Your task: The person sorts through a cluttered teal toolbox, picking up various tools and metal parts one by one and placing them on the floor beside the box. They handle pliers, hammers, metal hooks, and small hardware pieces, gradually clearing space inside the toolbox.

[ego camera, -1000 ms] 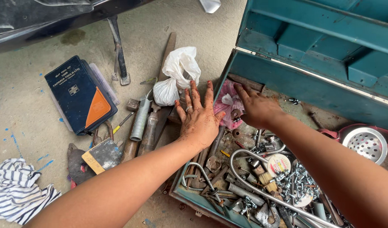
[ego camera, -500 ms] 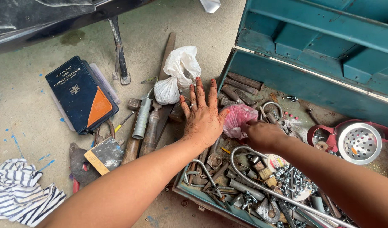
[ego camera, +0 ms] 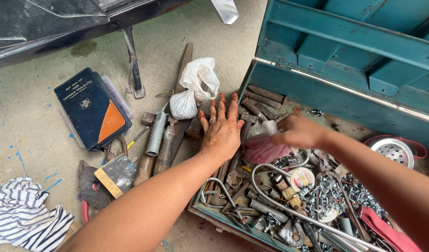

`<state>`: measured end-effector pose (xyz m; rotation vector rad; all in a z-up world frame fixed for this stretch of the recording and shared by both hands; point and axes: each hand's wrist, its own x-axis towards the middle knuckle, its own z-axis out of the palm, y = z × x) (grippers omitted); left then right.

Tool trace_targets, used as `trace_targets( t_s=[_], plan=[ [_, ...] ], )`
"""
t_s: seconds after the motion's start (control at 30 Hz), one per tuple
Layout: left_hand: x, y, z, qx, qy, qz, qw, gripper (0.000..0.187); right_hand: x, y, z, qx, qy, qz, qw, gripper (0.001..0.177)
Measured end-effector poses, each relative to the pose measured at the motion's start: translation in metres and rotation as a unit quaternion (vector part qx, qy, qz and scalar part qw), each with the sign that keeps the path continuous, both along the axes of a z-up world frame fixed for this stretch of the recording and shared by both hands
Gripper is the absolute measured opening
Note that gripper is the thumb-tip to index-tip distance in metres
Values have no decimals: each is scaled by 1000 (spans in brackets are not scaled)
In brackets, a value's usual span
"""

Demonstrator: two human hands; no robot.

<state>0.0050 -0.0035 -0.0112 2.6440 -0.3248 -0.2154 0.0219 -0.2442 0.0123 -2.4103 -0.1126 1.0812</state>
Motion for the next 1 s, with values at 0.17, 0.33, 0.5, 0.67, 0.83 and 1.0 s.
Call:
trace_targets(
  t_s=[0.17,0.33,0.5,0.67,0.83,1.0],
  plan=[
    [1,1,0,7,1,1,1000,74,-15,-74,-8,195,-11,-186,963,48],
    [0,0,-1,16,-20,-2,1000,82,-43,-105,-27,442,85,-347,823,34],
    [-7,9,7,7,-168,-160,973,99,-49,-102,-15,526,146,-383,746,41],
    [-20,-16,29,-121,-136,-281,942,129,-43,-80,8,530,193,-372,737,47],
    [-15,-38,57,-245,-3,-258,935,113,-35,-33,37,542,181,-292,767,44],
    [-6,-7,77,-188,89,-110,972,39,-30,11,79,492,75,-170,851,38]
  ],
)
